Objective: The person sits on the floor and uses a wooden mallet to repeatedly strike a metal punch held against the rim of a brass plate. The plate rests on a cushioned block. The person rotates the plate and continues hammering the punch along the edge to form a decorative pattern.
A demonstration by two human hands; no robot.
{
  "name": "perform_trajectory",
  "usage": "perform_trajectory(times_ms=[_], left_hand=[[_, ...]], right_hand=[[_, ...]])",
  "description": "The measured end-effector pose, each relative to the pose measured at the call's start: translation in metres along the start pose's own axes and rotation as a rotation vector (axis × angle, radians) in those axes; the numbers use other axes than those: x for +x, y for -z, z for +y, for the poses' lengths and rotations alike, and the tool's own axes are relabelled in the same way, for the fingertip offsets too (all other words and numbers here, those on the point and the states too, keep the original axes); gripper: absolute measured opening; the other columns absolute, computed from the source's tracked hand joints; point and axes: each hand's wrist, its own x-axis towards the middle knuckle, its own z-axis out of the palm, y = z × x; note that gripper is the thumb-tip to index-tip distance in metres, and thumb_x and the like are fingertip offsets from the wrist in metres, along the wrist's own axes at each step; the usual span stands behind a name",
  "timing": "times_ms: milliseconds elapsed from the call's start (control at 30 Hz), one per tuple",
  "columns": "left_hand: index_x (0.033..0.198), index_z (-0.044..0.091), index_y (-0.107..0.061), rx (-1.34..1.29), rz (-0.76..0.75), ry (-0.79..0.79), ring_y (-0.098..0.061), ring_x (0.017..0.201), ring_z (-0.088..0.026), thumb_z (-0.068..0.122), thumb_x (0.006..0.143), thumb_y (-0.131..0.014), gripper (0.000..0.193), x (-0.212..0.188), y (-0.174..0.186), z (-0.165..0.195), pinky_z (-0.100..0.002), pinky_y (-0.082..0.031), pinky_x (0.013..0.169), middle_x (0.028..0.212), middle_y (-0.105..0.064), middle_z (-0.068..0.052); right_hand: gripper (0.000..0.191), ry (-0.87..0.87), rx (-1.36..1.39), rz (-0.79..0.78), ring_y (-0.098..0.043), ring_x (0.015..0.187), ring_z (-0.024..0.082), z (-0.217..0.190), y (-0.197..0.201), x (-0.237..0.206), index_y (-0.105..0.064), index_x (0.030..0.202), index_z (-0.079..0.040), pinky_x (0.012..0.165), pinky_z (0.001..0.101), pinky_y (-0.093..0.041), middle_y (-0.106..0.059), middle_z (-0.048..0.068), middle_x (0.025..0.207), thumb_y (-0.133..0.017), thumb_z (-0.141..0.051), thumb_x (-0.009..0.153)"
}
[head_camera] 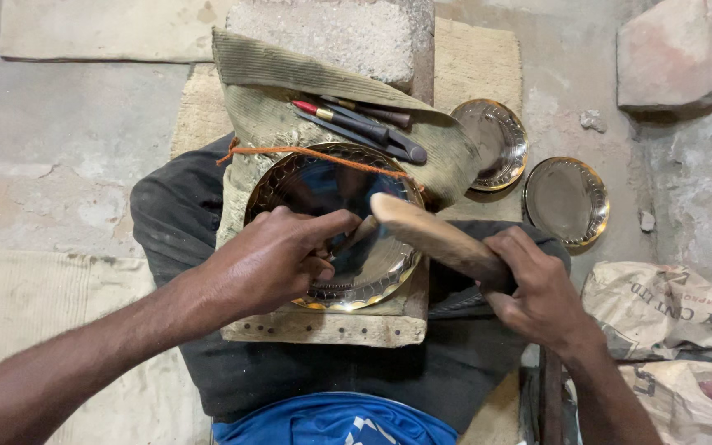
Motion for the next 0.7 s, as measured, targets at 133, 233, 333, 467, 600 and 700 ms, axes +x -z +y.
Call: perform_trajectory(times_ms=[133,233,333,467,600,700], left_hand=[[0.123,0.013,-0.06,0.024,-0.01,0.003,-0.076,0.078,-0.036,0.005,0.078,-0.076,0.049,0.0,0.001,0.001,-0.051,-0.056,0.066,0.077,-0.075,-0.017],[0.127,0.016,-0.06,0.031,-0.023,0.029,-0.076,0.076,-0.035,0.005,0.079,-0.075,0.052,0.0,0.003,0.001,-0.05,-0.057,0.065,0.075,-0.075,-0.016],[0.125,0.014,-0.06,0.011,-0.003,0.004,-0.077,0.075,-0.034,0.006,0.077,-0.075,0.051,0.0,0.003,0.001,-0.049,-0.058,0.064,0.075,-0.075,-0.015],[0.127,0.017,-0.059,0.055,-0.04,0.01,-0.075,0.073,-0.036,0.006,0.078,-0.075,0.052,0.002,0.006,0.001,-0.051,-0.056,0.063,0.072,-0.074,-0.016],[0.127,0.019,-0.06,0.098,-0.078,0.061,-0.074,0.074,-0.037,0.004,0.081,-0.073,0.05,0.002,0.005,0.002,-0.053,-0.055,0.063,0.071,-0.073,-0.017],[0.132,0.019,-0.059,0.078,-0.05,0.034,-0.074,0.073,-0.037,0.007,0.079,-0.074,0.056,0.002,0.006,0.001,-0.053,-0.055,0.061,0.071,-0.073,-0.015]], right_hand=[[0.056,-0.182,0.145,0.022,-0.074,0.08,0.029,-0.002,-0.005,-0.002,-0.054,0.122,0.0,0.069,0.0409,-0.06,-0.071,0.014,0.099,-0.079,-0.011,0.073],[0.057,-0.017,0.08,0.054,-0.073,0.087,0.03,-0.002,-0.007,-0.004,-0.056,0.121,0.0,0.074,0.0404,-0.058,-0.069,0.017,0.102,-0.077,-0.006,0.068],[0.058,-0.082,0.153,0.081,-0.073,0.086,0.03,-0.005,-0.01,-0.006,-0.053,0.124,0.001,0.074,0.0408,-0.057,-0.07,0.016,0.101,-0.08,-0.007,0.073],[0.059,-0.171,0.242,0.077,-0.074,0.082,0.031,-0.006,-0.011,-0.007,-0.053,0.124,-0.002,0.073,0.0425,-0.058,-0.072,0.015,0.093,-0.079,-0.008,0.071],[0.059,0.067,-0.047,0.003,-0.069,0.092,0.039,-0.008,-0.01,-0.009,-0.055,0.118,-0.001,0.076,0.047,-0.054,-0.066,0.021,0.1,-0.077,-0.005,0.063],[0.049,-0.225,0.314,0.08,-0.071,0.078,0.033,-0.012,-0.015,-0.011,-0.055,0.116,-0.002,0.072,0.0434,-0.056,-0.07,0.013,0.091,-0.082,-0.01,0.076]])
